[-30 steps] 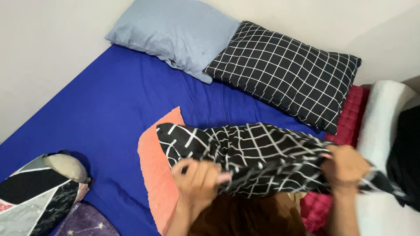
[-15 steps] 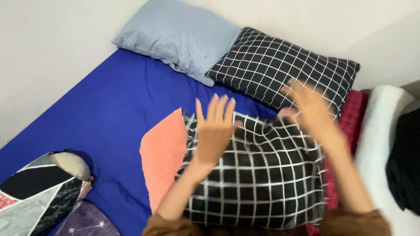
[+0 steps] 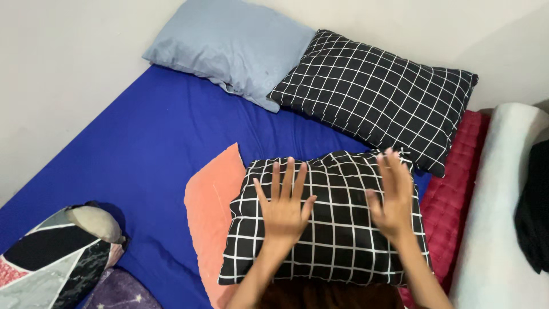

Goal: The person arranges several pillows on a blue bedsheet. They smooth and position a light blue pillow, followed by two black and white checkered pillows, and finally a small patterned pillow, placing them neatly at the head of the bed.

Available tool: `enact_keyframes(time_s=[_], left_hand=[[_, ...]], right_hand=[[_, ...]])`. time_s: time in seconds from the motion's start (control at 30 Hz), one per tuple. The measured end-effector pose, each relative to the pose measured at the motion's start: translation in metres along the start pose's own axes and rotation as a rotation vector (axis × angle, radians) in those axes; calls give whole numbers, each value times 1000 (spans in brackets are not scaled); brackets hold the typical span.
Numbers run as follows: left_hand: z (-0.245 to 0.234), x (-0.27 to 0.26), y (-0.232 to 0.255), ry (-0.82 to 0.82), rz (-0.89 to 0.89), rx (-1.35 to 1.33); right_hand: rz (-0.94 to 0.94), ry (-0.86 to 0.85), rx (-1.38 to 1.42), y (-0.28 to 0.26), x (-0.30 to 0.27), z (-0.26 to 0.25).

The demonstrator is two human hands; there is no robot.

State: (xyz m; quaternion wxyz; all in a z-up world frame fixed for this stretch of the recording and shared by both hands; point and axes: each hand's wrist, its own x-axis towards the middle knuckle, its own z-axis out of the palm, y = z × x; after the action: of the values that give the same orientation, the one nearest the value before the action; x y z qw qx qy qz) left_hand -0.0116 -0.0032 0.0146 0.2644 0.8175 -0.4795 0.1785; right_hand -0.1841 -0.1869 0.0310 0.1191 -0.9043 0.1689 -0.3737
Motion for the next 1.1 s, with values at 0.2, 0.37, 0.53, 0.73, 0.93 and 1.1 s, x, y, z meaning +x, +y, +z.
enact_keyframes(time_s=[0.2,0.37,0.53,0.73,0.93,1.1], left_hand=[[54,-22,-10,-222,14,-57],[23,5,-20,-117,14,32],[23,20,-20,58,-49,-68],[67,11,-32,-288,-144,-95],[22,-14,-6,20,-36,-112],[56,-44,-3,-151,47,-26]], right_hand=[[150,-552,-117,-20,-33,64],[213,-211,50,-10,-5,22],[348,-8,-133,16,-19,19],[457,-352,-55,46,-33,62],[175,-100,-60,0,-56,38],[107,-378,-61,-19,-48,66]])
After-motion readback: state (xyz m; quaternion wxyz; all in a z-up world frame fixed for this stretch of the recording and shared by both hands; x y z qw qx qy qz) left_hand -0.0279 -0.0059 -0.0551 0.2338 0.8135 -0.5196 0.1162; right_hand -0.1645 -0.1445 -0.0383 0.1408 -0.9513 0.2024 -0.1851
